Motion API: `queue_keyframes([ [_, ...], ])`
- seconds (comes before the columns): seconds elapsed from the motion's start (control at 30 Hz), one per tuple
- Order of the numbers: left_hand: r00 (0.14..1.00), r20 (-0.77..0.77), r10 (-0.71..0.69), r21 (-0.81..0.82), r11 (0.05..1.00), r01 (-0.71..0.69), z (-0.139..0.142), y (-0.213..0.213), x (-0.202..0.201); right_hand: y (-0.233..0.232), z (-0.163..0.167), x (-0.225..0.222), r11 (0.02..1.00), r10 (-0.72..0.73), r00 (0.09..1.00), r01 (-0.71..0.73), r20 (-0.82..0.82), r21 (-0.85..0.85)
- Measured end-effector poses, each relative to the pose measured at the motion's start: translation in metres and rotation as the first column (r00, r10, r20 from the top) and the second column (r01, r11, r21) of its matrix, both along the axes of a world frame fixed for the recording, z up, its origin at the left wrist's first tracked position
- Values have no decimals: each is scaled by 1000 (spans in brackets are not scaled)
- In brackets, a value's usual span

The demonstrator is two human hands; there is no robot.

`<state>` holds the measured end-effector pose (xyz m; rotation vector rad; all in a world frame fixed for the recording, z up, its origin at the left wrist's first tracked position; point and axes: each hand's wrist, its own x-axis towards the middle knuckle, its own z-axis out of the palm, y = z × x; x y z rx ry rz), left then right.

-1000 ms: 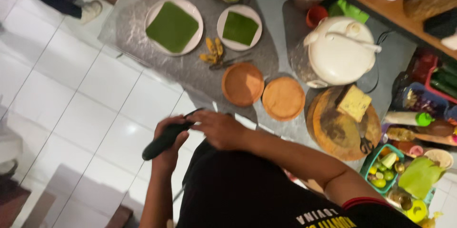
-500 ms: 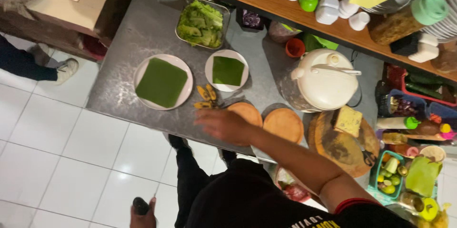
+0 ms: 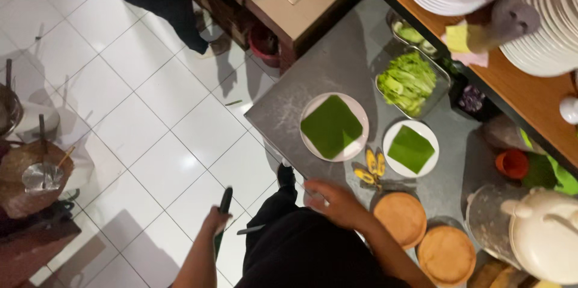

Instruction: The person peels a cucumber with a peeler, then slices it into rounds on a wooden cutting board. The sliced cucumber is placed into small bowls lined with banana leaves.

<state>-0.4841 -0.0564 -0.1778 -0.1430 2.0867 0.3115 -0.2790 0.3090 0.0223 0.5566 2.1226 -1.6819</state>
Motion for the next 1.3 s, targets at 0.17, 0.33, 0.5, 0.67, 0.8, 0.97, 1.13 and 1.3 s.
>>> queue_keyframes([
  [0.17,985,-157,69,215,976,-34,-2,35,-73,-19,-11,-35,797,311,940,-339,-141,-500],
  [0.33,987,-154,-35,211,975,68,-14,67,-119,-21,-24,-49,805,258,960,-276,-108,-526],
  [0.5,983,-153,-99,132,984,119,-31,39,-100,-23,-39,-67,775,301,953,-240,8,-584],
  [0.67,977,-204,55,55,997,-45,-45,-35,-66,-27,-52,-104,664,474,879,-315,56,-678],
  [0.8,951,51,306,-112,948,-299,-52,-99,-48,-32,-56,-156,777,483,873,-397,58,-489],
  [0.97,937,278,212,-211,965,-155,-55,-149,-81,-53,-51,-254,842,421,889,-309,182,-442],
  [1.13,971,215,106,-145,987,-75,-41,-167,-241,-93,-37,-362,795,555,829,-503,73,-340],
  [1.3,944,-177,277,74,961,-268,-15,-170,-409,-124,-15,-444,730,584,776,-630,-236,-265],
])
